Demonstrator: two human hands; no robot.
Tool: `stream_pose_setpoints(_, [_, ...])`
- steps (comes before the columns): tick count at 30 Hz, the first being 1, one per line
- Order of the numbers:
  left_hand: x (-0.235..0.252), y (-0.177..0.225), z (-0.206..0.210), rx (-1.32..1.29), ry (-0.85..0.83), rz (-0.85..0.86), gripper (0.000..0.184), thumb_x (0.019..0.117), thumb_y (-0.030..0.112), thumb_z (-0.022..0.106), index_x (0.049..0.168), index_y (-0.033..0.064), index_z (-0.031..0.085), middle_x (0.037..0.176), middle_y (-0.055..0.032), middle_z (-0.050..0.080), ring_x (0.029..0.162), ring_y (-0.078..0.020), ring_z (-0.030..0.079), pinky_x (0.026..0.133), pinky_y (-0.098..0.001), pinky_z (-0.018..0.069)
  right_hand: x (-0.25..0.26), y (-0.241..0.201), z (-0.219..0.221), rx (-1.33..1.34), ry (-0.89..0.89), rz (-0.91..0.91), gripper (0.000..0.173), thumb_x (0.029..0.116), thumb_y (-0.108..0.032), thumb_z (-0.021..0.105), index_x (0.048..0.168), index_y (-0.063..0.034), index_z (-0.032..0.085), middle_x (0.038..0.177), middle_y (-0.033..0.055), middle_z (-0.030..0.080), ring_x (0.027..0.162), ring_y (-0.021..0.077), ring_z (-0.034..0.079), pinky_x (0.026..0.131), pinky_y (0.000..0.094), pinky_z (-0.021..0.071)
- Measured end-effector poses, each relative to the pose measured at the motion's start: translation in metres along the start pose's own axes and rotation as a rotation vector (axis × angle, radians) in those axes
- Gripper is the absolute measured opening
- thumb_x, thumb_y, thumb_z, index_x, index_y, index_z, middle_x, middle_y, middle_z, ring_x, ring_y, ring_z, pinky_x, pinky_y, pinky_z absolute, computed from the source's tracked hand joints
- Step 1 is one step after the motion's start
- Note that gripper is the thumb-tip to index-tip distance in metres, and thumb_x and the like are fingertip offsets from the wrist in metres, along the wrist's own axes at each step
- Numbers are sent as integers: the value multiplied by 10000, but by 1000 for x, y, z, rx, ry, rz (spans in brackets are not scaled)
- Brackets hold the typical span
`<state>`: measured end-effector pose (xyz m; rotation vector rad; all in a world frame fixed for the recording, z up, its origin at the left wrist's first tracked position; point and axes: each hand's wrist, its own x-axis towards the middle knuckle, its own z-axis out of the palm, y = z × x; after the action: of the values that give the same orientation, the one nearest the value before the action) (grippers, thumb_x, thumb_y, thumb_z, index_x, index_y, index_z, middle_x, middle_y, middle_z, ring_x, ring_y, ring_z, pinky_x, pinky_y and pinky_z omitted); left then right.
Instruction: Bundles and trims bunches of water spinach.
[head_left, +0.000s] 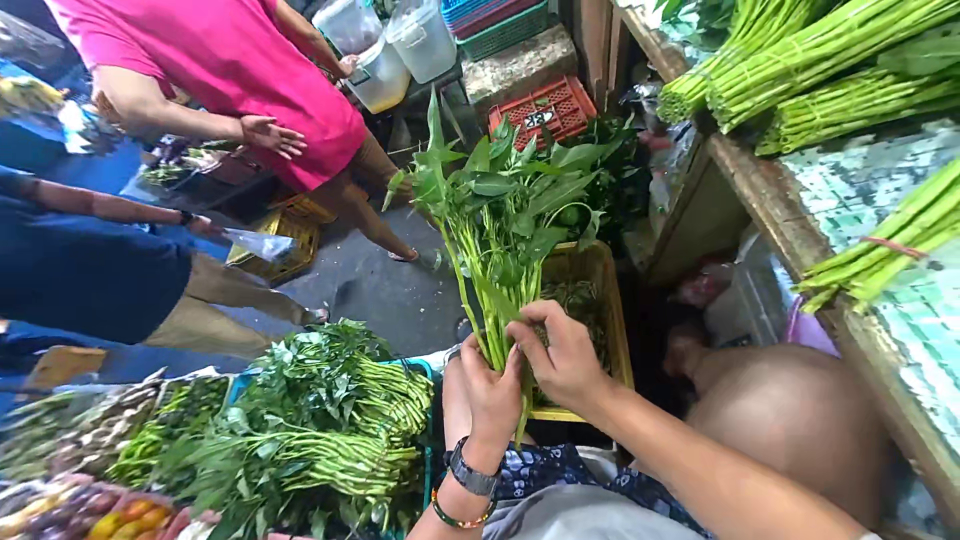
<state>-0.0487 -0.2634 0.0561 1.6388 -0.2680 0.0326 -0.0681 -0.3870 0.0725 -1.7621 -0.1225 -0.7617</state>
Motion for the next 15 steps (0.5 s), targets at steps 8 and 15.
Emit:
stream_pose_setpoints(8, [1,2,-1,4,21,58,541,866,-10,726,1295,-71,400,961,-86,675,853,-117,711,760,-271,623,-2,-7,2,12,-56,-44,260,1078,-241,539,1039,-10,651,963,91,687,939,102,676,870,235,568])
stream_pose_setpoints(15, [0,-4,0,73,46,94,546,861,26,734,1293,-79,417,987,-80,676,863,-93,704,768,-248,614,-2,-12,2,80,-69,3,245,1073,-229,549,1030,-6,640,942,81,673,905,90,664,867,234,561])
